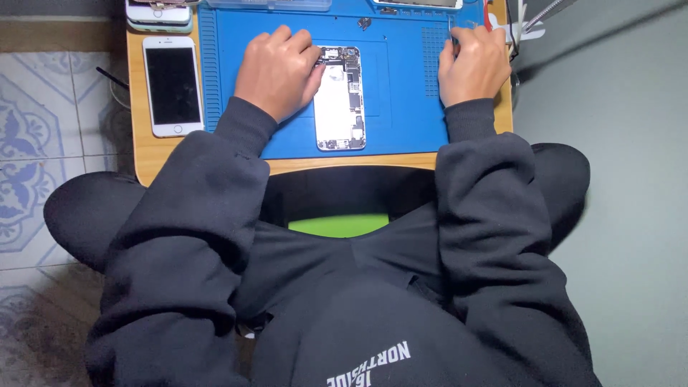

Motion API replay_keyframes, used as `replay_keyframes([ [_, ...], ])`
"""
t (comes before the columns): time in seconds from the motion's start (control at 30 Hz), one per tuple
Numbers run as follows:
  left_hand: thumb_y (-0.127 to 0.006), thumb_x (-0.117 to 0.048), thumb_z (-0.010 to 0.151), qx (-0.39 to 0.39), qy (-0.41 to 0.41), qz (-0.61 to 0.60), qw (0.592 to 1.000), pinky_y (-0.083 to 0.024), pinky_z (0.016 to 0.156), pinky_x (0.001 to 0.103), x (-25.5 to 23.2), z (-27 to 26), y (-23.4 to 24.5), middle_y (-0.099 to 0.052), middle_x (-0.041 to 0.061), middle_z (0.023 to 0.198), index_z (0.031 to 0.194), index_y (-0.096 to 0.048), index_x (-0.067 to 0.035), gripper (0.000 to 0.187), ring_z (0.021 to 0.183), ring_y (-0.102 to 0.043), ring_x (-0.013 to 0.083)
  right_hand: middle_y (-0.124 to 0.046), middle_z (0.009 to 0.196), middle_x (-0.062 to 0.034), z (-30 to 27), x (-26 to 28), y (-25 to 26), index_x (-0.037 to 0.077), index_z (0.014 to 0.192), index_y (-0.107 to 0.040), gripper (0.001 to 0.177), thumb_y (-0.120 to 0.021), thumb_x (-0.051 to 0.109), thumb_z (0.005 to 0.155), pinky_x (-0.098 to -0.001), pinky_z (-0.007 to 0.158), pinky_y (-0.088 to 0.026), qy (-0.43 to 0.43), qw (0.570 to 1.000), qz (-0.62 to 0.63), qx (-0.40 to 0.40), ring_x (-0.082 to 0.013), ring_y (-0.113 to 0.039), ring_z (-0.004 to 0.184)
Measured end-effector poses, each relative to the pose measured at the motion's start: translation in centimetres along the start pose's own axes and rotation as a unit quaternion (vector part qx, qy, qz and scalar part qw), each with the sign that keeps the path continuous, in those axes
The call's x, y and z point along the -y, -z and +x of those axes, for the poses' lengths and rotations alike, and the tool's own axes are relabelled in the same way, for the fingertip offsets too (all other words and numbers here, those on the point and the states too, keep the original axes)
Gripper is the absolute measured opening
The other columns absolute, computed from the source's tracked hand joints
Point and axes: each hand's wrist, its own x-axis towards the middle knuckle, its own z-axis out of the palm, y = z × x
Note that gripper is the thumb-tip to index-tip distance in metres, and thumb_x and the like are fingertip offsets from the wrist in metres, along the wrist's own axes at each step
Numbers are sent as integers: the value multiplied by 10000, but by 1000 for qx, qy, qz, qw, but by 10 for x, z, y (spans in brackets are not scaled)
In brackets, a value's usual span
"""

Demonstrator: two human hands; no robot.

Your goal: Applying small adhesive strips and internal components to a smartphone chassis using tweezers.

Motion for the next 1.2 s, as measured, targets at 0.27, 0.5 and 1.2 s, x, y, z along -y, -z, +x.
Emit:
replay_keyframes([
  [0.27, -790, -268, 921, 7, 7, 12, 1000, -486, 716, 262, -3, 9, 4, -707, -51, 969, 966, -809, -195, 88, 803, -603, 114, -723, 906, -37, 2, 6, 3, 122, 990, -842, 135, -802, 104, 862, -367, 605, -562, -4, 1000, 22, 3, -216, -617, 836],
  [0.5, -772, -287, 922, -20, 4, 7, 1000, -490, 754, 302, -3, 7, 10, -654, -20, 951, 956, -776, -190, 103, 834, -613, 153, -709, 949, -42, -1, 4, 1, 128, 990, -831, 146, -801, 98, 850, -380, 635, -581, 1, 999, 33, -11, -224, -625, 871],
  [1.2, -809, -177, 873, -33, 12, -65, 997, -550, 823, 283, -1, 7, 2, -743, -14, 997, 945, -834, -140, 85, 973, -615, 145, -607, 1161, -126, 17, 71, 68, 70, 1247, -661, 348, -773, 31, 920, -417, 760, -537, 63, 969, 235, -47, -302, -585, 945],
])
